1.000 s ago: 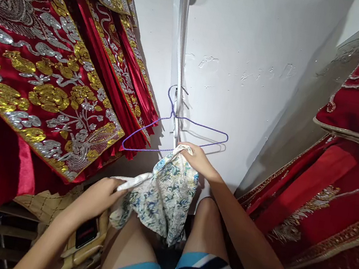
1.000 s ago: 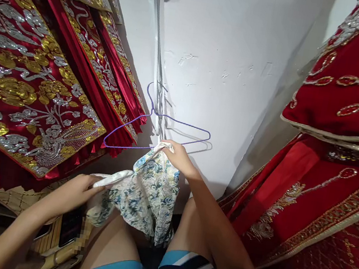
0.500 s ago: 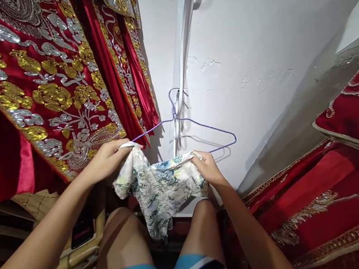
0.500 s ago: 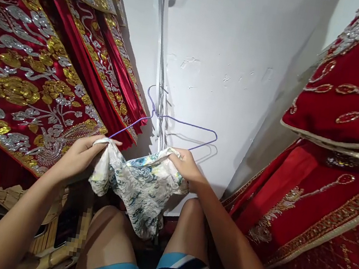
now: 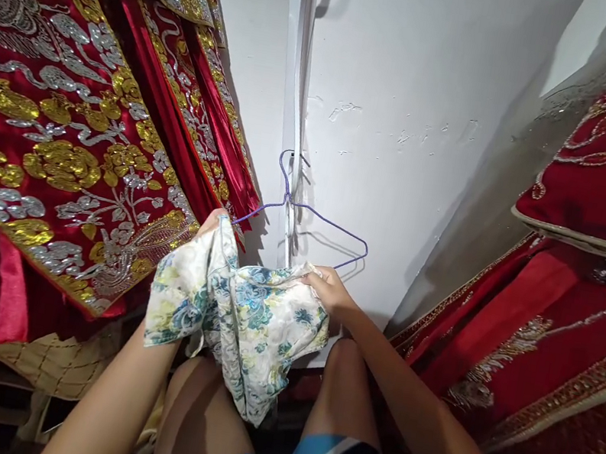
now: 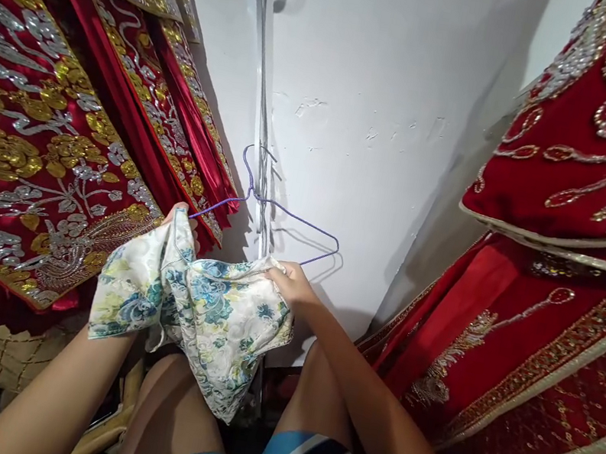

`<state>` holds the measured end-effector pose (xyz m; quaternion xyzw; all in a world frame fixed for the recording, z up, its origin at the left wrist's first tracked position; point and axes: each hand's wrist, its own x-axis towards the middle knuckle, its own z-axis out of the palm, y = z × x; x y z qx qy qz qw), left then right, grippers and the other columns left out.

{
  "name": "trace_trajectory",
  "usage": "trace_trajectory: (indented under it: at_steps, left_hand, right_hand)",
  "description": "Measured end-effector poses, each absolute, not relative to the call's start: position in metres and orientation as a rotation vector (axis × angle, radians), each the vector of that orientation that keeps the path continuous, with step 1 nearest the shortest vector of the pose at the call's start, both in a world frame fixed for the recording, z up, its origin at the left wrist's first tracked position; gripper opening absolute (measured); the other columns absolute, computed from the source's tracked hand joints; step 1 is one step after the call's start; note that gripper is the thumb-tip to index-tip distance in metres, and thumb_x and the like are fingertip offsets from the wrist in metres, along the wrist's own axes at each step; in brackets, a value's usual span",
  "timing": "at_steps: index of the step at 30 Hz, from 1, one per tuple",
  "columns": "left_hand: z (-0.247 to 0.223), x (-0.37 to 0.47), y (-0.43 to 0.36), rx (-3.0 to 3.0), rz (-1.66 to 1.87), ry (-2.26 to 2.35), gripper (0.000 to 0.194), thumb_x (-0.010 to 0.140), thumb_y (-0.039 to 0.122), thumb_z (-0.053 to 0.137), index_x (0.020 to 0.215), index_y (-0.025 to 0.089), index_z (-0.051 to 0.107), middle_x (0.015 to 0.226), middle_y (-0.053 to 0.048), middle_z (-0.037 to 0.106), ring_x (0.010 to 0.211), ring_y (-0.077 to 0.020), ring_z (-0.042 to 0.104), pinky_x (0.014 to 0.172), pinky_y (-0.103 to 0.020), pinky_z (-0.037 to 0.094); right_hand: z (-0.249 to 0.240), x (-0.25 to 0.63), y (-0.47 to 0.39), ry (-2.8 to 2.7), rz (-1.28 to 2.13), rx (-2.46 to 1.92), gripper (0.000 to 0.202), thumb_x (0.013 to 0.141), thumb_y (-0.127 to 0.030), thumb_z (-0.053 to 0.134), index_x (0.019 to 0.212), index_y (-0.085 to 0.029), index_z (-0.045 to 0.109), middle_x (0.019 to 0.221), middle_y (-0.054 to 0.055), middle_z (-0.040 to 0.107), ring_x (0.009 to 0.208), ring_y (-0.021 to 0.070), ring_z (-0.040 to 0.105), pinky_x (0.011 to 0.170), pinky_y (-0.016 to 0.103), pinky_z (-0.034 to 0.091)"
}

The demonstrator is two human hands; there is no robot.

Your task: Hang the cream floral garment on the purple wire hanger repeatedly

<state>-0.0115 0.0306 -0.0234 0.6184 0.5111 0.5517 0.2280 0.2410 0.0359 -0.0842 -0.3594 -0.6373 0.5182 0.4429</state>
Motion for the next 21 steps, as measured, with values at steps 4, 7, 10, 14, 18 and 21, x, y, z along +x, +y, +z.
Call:
trace_trajectory:
  at_steps: [4,7,10,14,18,21]
  left_hand:
    - [0.013,-0.025,0.032,1.779,1.469,1.288,0.043,0.067,0.056,0.076,0.086,0.019,0.065,0.092,-0.004,0.069,0.072,-0.0153,0.062,0.059,-0.025,0.05]
    - [0.031,-0.031,0.017,1.988,1.306,1.394,0.037,0.07,0.048,0.076,0.09,0.018,0.072,0.102,-0.006,0.072,0.085,-0.0201,0.064,0.068,-0.026,0.049]
    - [0.025,-0.02,0.007,2.192,1.134,1.639,0.035,0.083,0.048,0.063,0.1,0.02,0.074,0.094,-0.004,0.075,0.08,-0.0209,0.065,0.069,-0.029,0.046]
    - [0.002,-0.005,0.011,2.271,1.353,1.844,0.036,0.091,0.047,0.054,0.097,0.018,0.075,0.087,-0.003,0.076,0.076,-0.0205,0.066,0.069,-0.028,0.044]
    - [-0.01,-0.007,0.018,2.265,1.542,1.814,0.037,0.091,0.047,0.057,0.094,0.017,0.078,0.08,-0.002,0.077,0.071,-0.019,0.068,0.066,-0.026,0.045]
    - [-0.011,-0.008,0.019,2.29,1.589,1.745,0.036,0.09,0.047,0.06,0.094,0.017,0.079,0.081,-0.002,0.077,0.071,-0.0187,0.069,0.066,-0.025,0.047]
  right_hand:
    - [-0.076,0.255,0.029,-1.656,1.202,-0.865,0.029,0.081,-0.035,0.055,0.061,-0.022,0.038,0.058,-0.005,0.031,0.054,0.0103,0.026,0.052,0.027,0.019]
    - [-0.067,0.258,0.02,-1.718,1.1,-0.848,0.03,0.084,-0.032,0.052,0.062,-0.021,0.035,0.062,-0.004,0.029,0.057,0.0107,0.025,0.054,0.027,0.019]
    - [-0.065,0.253,0.012,-1.744,1.033,-0.834,0.027,0.086,-0.031,0.05,0.063,-0.02,0.041,0.063,-0.003,0.035,0.06,0.0118,0.031,0.056,0.027,0.023]
    - [-0.067,0.258,0.011,-1.722,0.831,-0.901,0.015,0.082,-0.027,0.054,0.074,-0.02,0.063,0.071,-0.001,0.054,0.066,0.0154,0.046,0.061,0.027,0.035]
    - [-0.062,0.297,0.013,-1.522,0.526,-1.084,0.059,0.074,-0.021,0.061,0.133,-0.023,0.062,0.068,-0.003,0.059,0.057,0.0154,0.045,0.059,0.028,0.038]
    - [-0.051,0.33,0.024,-1.505,0.393,-1.165,0.084,0.074,-0.023,0.067,0.154,-0.023,0.04,0.06,-0.007,0.052,0.053,0.0145,0.041,0.059,0.029,0.039]
